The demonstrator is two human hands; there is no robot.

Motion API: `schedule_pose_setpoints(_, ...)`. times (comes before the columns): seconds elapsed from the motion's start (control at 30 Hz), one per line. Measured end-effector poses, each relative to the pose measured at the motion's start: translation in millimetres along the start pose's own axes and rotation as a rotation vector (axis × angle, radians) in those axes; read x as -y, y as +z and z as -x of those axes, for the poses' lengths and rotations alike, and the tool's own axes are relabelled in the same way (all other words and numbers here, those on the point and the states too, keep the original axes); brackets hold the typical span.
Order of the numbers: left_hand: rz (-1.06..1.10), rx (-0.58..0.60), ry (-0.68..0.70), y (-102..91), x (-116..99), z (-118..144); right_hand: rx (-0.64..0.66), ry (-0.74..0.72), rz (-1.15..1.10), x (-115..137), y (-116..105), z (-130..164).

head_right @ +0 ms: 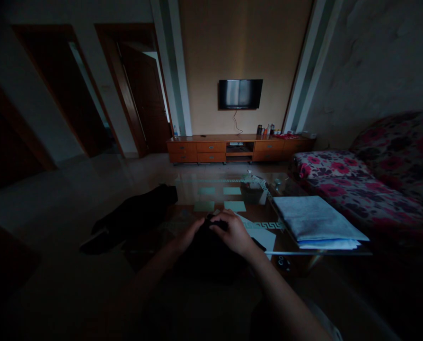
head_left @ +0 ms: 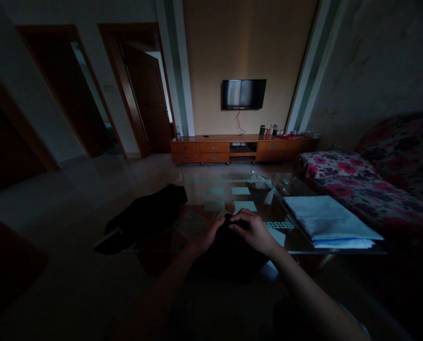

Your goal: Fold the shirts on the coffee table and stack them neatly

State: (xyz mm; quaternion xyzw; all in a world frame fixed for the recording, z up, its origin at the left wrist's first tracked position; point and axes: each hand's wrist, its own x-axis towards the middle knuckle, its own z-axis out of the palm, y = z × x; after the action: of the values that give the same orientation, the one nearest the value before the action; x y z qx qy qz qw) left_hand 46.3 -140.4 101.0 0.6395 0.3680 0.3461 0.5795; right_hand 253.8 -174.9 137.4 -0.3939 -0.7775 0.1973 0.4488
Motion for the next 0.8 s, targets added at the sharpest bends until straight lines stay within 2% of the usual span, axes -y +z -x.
schedule_pose_setpoints(0.07,-0.056,0.101,0.052,2.2,-7.0,4.9,-0.007,0.012,-0.009,-1.2,1.3,0.1)
schedule_pose_setpoints(0.13,-0.134,0.133,0.121,4.7,-11.4,8.3,-0.009,0.027,-0.014,-1.7,3.3,0.0)
schedule_pose_setpoints(0.3,-0.256,0.028,0.176,6.0,-11.0,8.7,-0.011,0.035,-0.072,0.4,0.6,0.5)
schedule_pose_setpoints(0.37,-0.308,0.019,0.188,2.9,-9.3,9.0,0.038,0.067,-0.112,0.4,-6.2,2.5)
schedule_pose_setpoints(0.5,-0.38,-0.061,0.191,-5.5,-8.1,12.2,0.287,0.171,-0.219,-4.3,-20.0,8.1)
schedule_pose_setpoints(0.57,-0.383,-0.073,0.196,-8.7,-10.0,14.0,0.369,0.229,-0.205,-7.3,-22.3,9.2)
schedule_pose_setpoints(0.8,-0.392,0.051,0.124,-5.6,-24.6,17.8,0.365,0.251,-0.033,-3.8,-19.3,5.4)
